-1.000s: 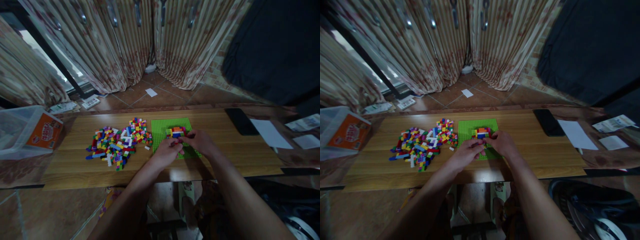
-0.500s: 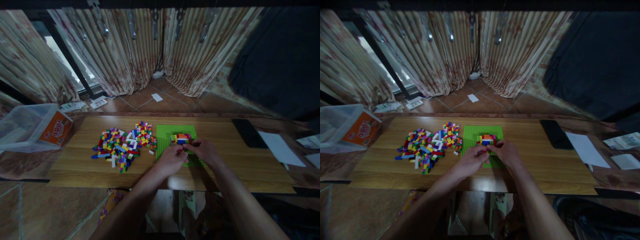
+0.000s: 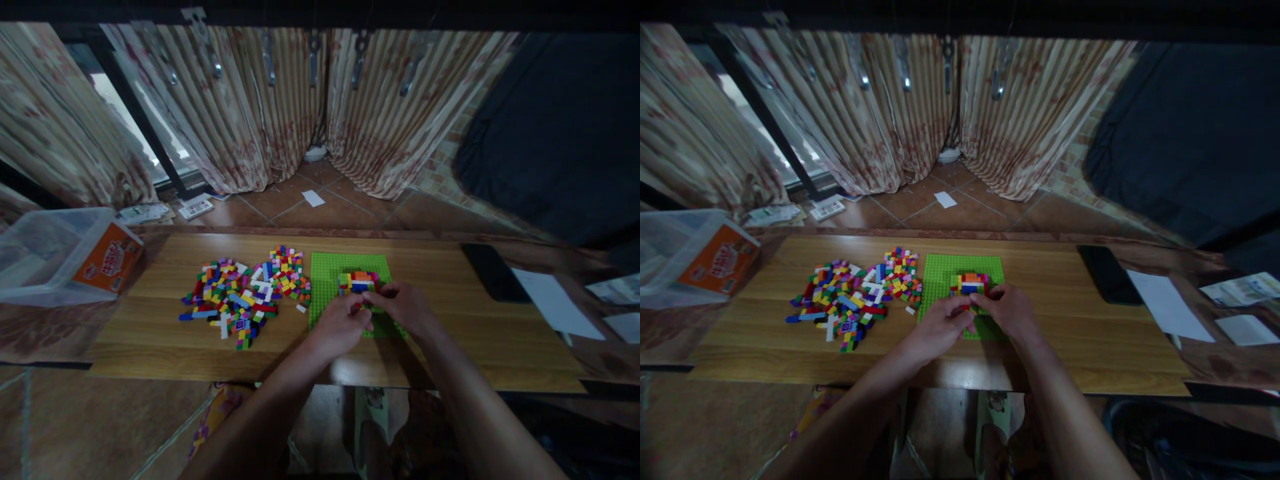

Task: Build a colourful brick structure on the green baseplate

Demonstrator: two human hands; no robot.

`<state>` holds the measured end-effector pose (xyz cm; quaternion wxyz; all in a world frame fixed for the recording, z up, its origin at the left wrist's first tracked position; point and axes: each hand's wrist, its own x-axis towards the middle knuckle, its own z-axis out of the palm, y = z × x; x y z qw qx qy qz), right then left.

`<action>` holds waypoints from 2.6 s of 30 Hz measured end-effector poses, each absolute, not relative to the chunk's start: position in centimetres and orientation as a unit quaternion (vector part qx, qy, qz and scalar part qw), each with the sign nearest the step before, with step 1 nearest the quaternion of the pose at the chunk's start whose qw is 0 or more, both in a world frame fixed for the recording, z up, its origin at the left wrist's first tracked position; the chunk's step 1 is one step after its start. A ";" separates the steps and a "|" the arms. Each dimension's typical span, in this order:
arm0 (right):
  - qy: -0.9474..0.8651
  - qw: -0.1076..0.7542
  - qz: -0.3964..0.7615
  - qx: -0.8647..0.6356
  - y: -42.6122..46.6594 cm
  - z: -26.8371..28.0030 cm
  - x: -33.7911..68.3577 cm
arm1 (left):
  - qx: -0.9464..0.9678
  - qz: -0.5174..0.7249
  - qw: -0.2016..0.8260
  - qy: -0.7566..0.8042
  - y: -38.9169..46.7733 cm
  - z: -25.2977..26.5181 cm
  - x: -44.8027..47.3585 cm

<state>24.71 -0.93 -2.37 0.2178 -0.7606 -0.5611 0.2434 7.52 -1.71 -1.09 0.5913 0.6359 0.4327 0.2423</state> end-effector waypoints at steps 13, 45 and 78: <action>-0.542 0.221 0.305 -0.751 -0.9 -1.6 24.8 | 0.612 0.231 0.617 0.438 -1.9 -1.3 8.0; -0.546 0.211 0.302 -0.752 -1.0 -1.7 24.8 | 0.691 0.208 0.534 0.441 -2.5 -0.7 7.9; -0.645 0.106 0.177 -0.736 0.7 -5.4 27.0 | 0.554 0.289 0.185 0.759 2.0 2.3 -13.5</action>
